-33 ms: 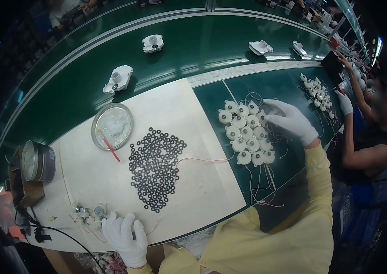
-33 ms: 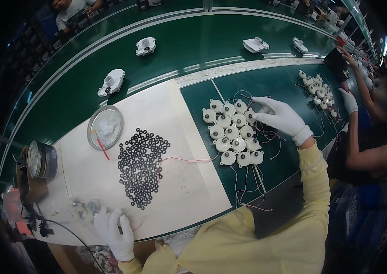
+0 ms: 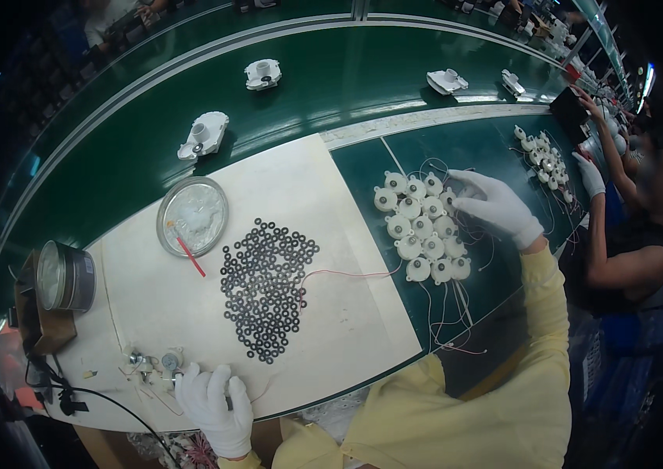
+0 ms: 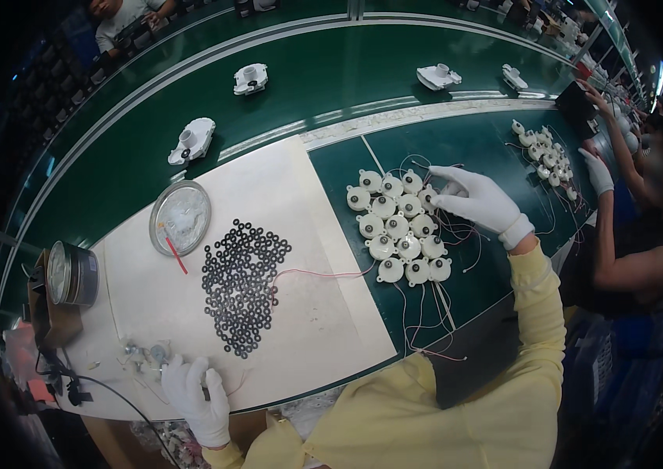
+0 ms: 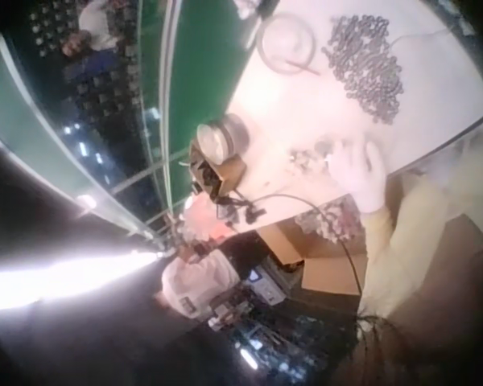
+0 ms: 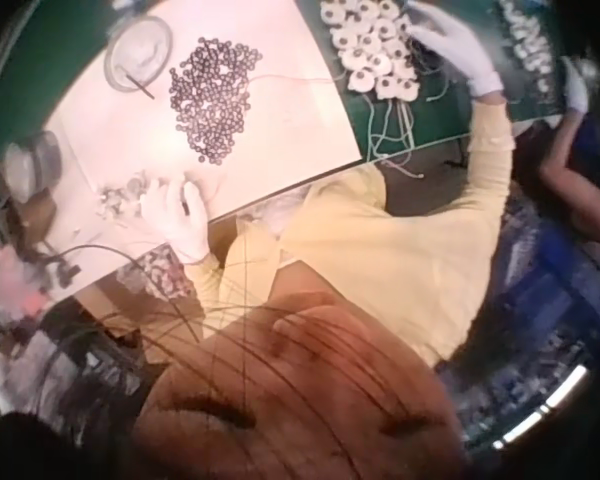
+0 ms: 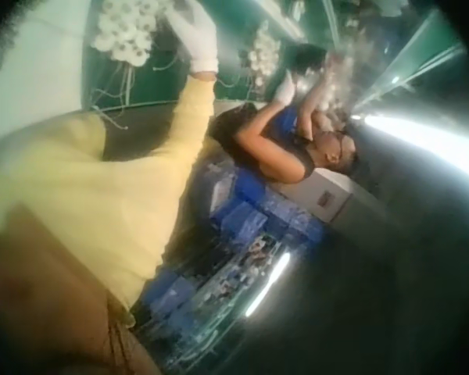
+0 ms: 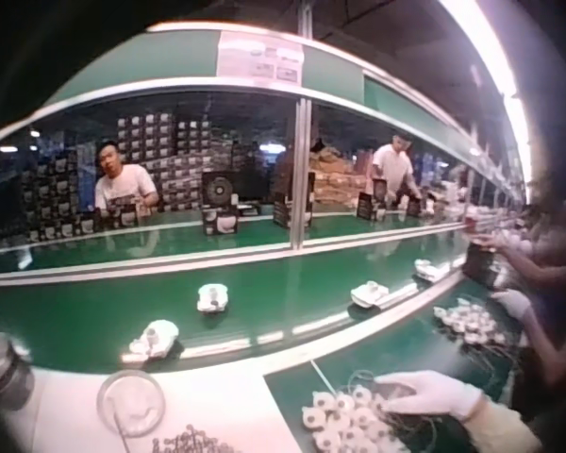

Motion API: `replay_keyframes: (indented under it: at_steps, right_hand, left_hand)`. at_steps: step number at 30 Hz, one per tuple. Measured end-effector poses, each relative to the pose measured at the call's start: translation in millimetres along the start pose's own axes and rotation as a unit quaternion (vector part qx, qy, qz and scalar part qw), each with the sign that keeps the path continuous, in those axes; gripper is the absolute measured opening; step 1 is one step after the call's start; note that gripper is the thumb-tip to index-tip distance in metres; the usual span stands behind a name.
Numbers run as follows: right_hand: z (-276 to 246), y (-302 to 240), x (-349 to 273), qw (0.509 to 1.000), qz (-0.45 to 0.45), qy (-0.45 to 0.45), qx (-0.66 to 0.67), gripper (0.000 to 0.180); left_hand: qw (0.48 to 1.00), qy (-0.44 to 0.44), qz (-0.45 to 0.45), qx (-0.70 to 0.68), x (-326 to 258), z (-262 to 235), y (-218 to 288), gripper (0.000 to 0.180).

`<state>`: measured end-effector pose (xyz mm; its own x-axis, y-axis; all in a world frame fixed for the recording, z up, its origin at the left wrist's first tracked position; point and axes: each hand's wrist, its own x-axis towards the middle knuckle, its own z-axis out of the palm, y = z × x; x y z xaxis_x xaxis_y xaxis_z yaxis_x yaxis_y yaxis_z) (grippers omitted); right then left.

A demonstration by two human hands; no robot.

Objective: The person assembles small white cylindrical electronic components by inserting wires and securing them with black washers. They then use a red-handled brush to apply a white substance from a metal dish onto the components, which are arranged on a green workbench.

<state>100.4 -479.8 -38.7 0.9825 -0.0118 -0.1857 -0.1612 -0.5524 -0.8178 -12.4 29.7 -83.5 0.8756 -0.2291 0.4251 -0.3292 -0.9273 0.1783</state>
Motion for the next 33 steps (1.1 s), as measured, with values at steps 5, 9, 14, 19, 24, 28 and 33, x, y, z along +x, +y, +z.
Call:
replay_keyframes:
  at_steps: [5,9,14,19,24,28,33]
  right_hand:
    - [2.8,4.1,5.1,0.999,-0.010,0.022,0.022,0.054]
    - [1.8,6.7,7.5,1.000,-0.014,0.018,0.005,0.053]
    - [4.1,9.2,3.4,0.999,0.003,0.005,0.054,0.050]
    - [3.5,4.0,1.0,1.000,0.013,0.002,0.028,0.047]
    - [4.2,9.5,5.9,0.999,0.006,0.029,-0.027,0.047]
    - [0.6,-8.6,-7.5,0.994,0.005,0.112,-0.009,0.042]
    - [-50.5,-18.5,-46.0,0.897,-0.143,0.313,0.277,0.063]
  left_hand:
    - [1.000,0.000,-0.002,0.002,0.6,0.2,0.7,0.027]
    - [1.000,-0.001,-0.002,0.002,0.7,-1.3,0.3,0.027]
    - [1.000,-0.001,-0.005,0.001,0.1,-1.0,0.1,0.028]
    - [1.000,-0.007,-0.005,0.000,1.1,-0.2,0.8,0.029]
    - [1.000,0.008,-0.006,-0.010,0.3,0.2,1.5,0.028]
    - [0.999,0.033,0.005,-0.030,-6.2,-5.2,-3.2,0.032]
    - [0.991,0.037,0.113,-0.067,13.5,-32.9,-3.4,0.026]
